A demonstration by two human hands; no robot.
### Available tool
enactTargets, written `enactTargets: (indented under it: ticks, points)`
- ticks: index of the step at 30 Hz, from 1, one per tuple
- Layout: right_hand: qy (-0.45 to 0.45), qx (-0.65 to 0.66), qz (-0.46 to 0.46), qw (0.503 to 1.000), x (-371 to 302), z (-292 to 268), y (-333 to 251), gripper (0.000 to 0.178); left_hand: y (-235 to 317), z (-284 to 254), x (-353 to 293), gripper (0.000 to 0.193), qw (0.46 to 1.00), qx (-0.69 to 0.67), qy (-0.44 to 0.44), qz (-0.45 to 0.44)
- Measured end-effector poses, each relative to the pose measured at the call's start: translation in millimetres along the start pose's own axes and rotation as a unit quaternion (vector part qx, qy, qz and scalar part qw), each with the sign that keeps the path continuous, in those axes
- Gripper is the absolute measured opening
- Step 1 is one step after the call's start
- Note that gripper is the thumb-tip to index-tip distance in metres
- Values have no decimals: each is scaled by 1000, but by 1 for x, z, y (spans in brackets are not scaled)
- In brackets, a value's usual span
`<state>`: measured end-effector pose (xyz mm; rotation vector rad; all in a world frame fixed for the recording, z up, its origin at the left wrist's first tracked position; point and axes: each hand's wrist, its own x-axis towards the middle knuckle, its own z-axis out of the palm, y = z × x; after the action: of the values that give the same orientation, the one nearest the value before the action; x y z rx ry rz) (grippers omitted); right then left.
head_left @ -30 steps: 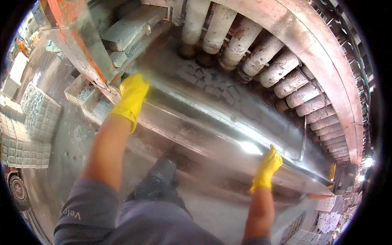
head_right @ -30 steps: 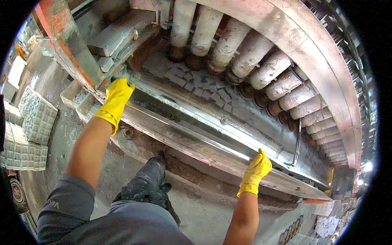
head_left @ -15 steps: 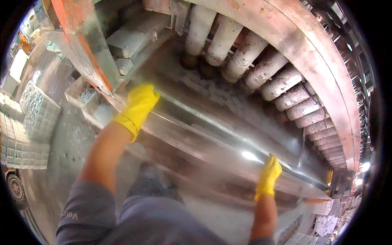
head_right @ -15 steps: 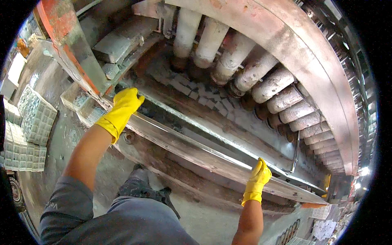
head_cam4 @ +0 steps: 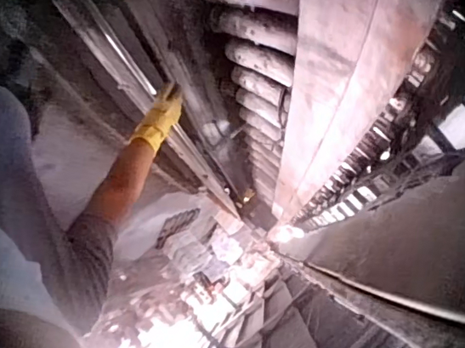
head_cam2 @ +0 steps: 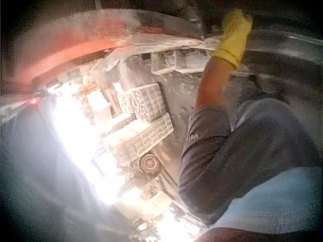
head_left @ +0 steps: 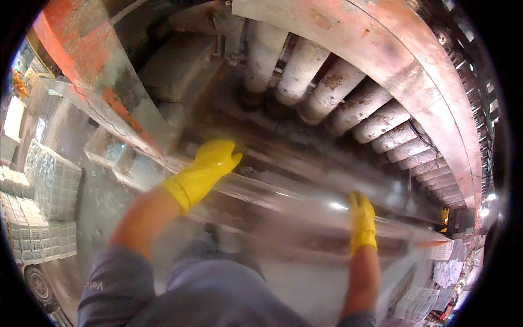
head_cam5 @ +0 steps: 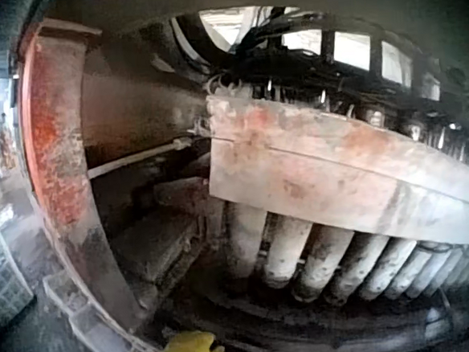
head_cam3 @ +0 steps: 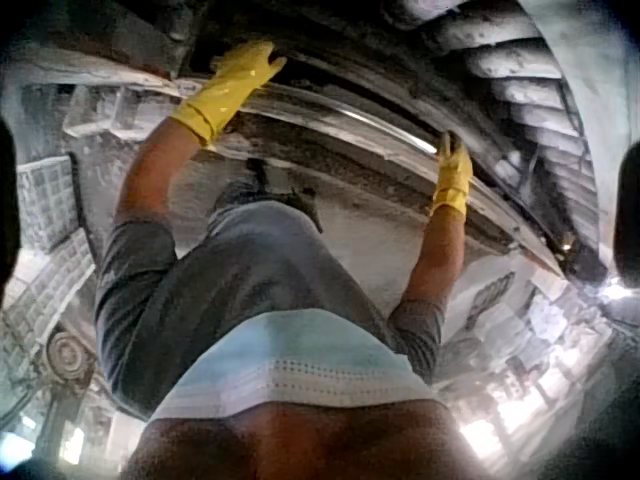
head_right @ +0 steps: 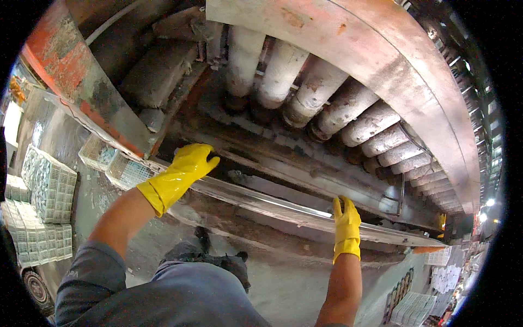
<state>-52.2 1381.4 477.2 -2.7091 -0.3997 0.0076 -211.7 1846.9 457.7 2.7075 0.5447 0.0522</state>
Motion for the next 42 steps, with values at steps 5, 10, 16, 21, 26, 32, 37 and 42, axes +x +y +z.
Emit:
enactTargets:
  ticks: [5,10,16,21,26,32,37,42]
  points:
    - [-11,1,81,997,2,-7,-3,43,7,-4,5,48,999,-33,-18,38]
    - [-16,-40,107,993,16,-11,3,47,11,-8,13,45,998,-48,-10,45]
    - [-24,-70,86,994,15,-11,12,51,11,-2,16,43,998,-48,-7,49]
    - [-50,-66,114,990,16,-11,12,51,10,-1,19,43,997,-57,-25,44]
    - [-58,-34,135,988,30,-18,-4,47,6,-6,27,43,996,-74,-15,57]
    - [-32,9,103,994,32,-22,-24,41,4,-15,29,43,994,-81,-21,64]
    - [-25,41,139,989,17,-33,-38,38,4,-21,30,46,985,-128,-81,88]
    - [23,24,93,995,7,-5,21,38,-50,25,83,44,996,-46,9,73]
